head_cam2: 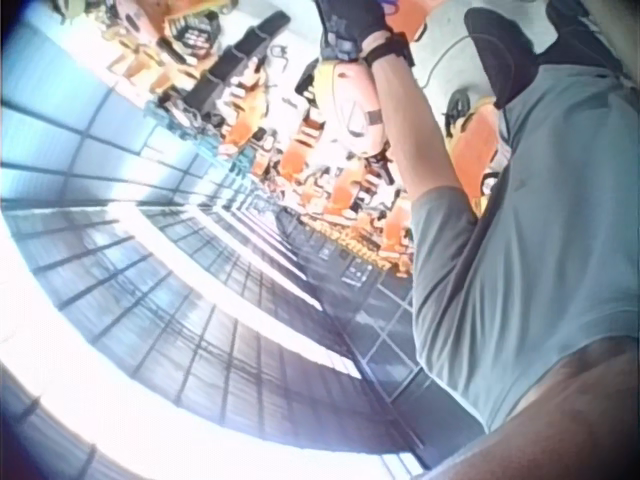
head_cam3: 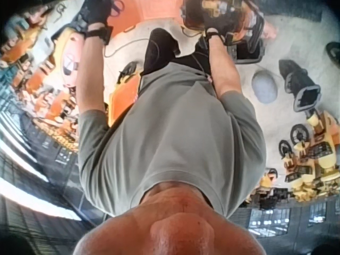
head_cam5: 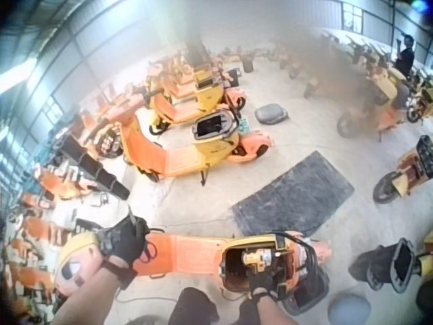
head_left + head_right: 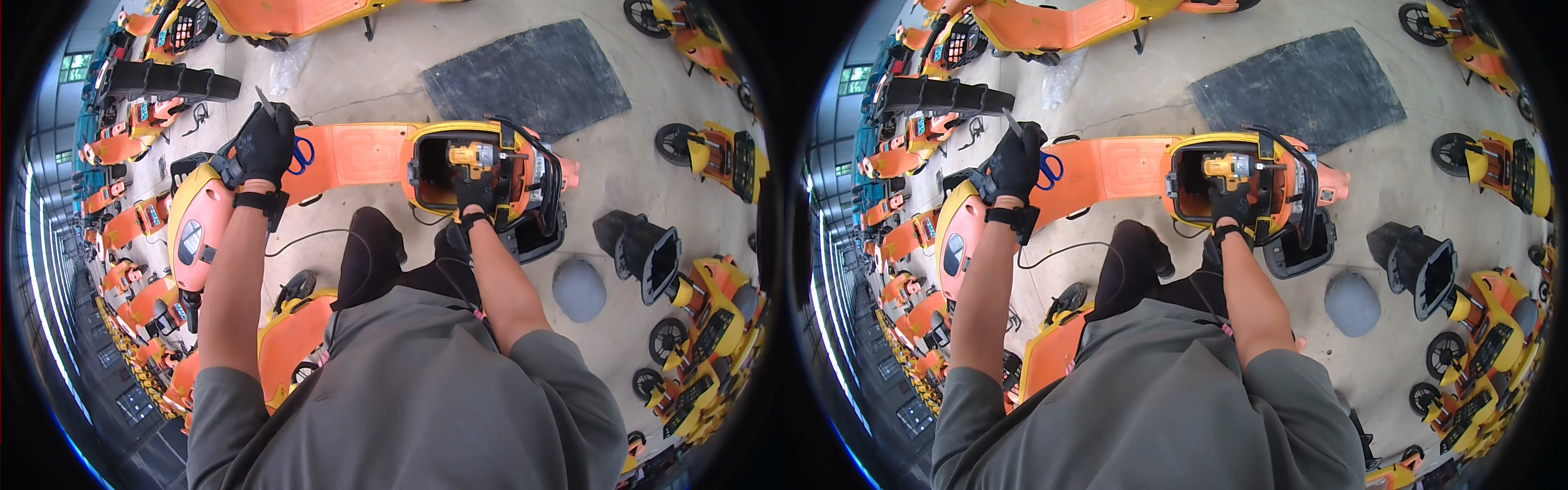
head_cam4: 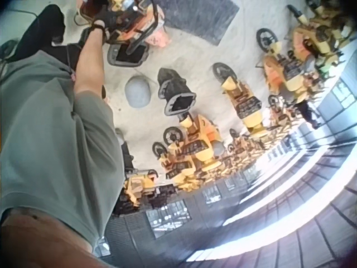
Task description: The person works on multiple electric scooters, using a drill and screwdriver to remove components from the battery compartments and chassis. They handle a drill, a screwdriver, and plastic housing parts, placing removed components into bins.
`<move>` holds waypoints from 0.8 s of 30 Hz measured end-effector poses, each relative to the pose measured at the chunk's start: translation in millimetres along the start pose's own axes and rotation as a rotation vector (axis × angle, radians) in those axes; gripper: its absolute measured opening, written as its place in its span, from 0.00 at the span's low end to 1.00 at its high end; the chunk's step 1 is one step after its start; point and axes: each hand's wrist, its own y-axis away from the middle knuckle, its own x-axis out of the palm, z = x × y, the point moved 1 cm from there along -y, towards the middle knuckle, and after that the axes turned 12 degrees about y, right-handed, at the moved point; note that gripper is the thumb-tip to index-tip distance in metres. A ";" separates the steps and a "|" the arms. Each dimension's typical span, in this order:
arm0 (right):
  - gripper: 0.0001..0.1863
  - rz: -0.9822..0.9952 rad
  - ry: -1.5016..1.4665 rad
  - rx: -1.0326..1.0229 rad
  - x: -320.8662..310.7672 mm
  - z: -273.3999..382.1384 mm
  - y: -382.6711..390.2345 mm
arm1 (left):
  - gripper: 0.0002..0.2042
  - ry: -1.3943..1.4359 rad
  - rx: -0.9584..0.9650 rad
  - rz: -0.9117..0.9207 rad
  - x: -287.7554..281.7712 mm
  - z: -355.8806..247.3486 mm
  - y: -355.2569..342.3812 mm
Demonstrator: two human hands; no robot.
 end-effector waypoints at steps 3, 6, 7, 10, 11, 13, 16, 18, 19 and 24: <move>0.40 0.079 -0.163 0.016 -1.9 23.1 -4.9 | 0.18 -0.023 0.022 0.006 0.0 1.6 -1.2; 0.38 0.121 -0.156 0.026 12.3 25.3 -16.3 | 0.18 -0.064 0.026 0.010 2.2 0.0 -0.8; 0.38 0.124 -0.153 0.035 15.2 24.8 -19.0 | 0.18 -0.047 0.029 0.013 2.5 -1.0 -0.4; 0.41 0.156 -0.138 0.079 21.1 24.4 -21.0 | 0.17 -0.075 0.024 0.071 -1.2 2.4 1.3; 0.41 0.178 -0.139 0.055 20.0 26.3 -22.4 | 0.17 -0.071 0.051 0.067 -3.0 5.1 0.5; 0.43 0.227 -0.126 0.044 12.4 31.6 -23.3 | 0.18 -0.045 0.051 0.058 -3.7 11.7 -1.1; 0.50 0.165 -0.127 -0.230 61.2 -8.1 -64.2 | 0.18 -0.048 0.075 0.064 5.2 9.4 -11.1; 0.40 0.346 -0.157 -0.236 69.0 -26.1 -79.1 | 0.19 -0.121 0.076 0.084 4.7 4.2 -12.8; 0.35 0.433 -0.194 -0.272 64.2 -29.8 -82.0 | 0.18 -0.092 0.068 0.054 6.5 1.9 -12.9; 0.21 0.685 -0.386 -0.103 -7.9 5.2 -57.6 | 0.17 -0.126 0.095 0.008 0.9 3.7 -4.4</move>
